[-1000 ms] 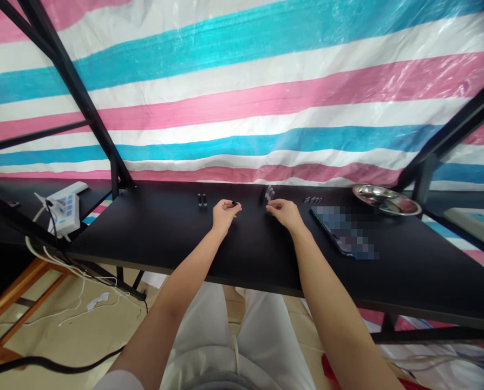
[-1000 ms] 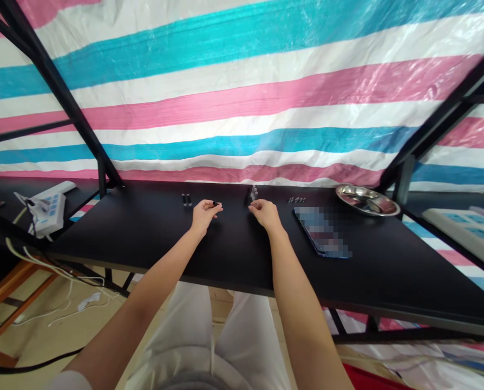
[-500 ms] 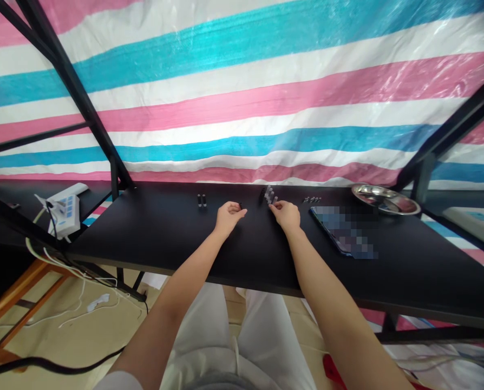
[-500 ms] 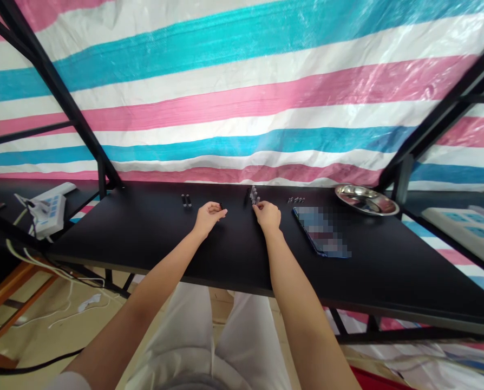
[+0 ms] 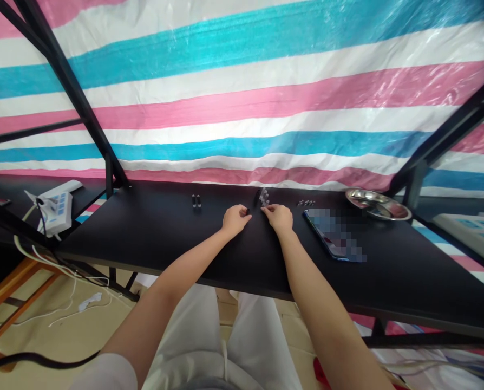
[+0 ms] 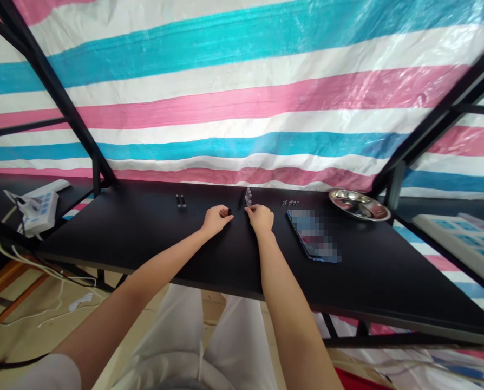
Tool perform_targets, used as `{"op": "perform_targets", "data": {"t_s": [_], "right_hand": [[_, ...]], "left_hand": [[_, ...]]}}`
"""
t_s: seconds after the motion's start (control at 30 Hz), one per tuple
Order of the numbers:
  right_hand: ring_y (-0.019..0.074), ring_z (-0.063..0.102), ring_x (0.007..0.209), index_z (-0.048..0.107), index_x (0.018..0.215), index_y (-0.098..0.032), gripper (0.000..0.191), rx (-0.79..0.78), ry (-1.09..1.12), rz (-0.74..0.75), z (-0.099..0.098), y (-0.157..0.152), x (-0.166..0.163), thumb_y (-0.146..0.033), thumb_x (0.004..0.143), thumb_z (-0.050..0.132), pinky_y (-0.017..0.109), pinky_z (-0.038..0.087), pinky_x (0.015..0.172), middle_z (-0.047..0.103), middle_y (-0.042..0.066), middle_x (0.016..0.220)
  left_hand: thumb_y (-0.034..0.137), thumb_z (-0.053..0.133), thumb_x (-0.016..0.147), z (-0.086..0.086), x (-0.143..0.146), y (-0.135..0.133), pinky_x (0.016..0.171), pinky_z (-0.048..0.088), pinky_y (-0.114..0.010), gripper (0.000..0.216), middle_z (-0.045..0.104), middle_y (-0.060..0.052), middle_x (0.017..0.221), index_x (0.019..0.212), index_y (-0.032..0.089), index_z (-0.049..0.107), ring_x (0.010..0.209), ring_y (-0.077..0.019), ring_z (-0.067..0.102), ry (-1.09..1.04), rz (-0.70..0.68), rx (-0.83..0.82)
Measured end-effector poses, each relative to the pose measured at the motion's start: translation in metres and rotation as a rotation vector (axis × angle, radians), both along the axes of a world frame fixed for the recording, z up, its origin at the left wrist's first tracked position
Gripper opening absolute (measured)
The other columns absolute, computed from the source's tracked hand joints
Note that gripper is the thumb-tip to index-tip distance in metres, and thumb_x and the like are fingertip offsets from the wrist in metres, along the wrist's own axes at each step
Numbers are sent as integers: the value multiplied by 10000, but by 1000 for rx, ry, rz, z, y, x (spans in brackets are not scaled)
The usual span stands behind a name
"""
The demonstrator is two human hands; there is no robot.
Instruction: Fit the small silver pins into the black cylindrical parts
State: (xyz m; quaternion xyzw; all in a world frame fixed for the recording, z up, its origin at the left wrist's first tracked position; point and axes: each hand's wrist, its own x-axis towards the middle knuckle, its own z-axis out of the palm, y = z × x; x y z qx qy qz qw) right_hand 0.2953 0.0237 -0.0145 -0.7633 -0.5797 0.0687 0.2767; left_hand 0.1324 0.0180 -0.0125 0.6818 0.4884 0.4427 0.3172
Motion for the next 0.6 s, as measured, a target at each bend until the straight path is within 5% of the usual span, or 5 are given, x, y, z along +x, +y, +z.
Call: {"op": "perform_targets", "data": {"t_s": [0.23,0.6], "right_hand": [[221,634,786,720,849,-206,281,59,-39,26,-4,0,3,-389,782,516,299,434,686,699,83,808],[268,633,856,723,927,-198,322,-25,-116,17,3,3,2,-374,802,485,339,435,717,692,147,885]], "left_hand": [[146,705,605,5,32,27,786,398,-323,106,638,-11,686,624,207,621,731,-180,574,63,121,-61],[205,752,593,5,40,42,887,314,-397,110,635,-45,685,554,216,649,894,-248,529,132,160,-46]]}}
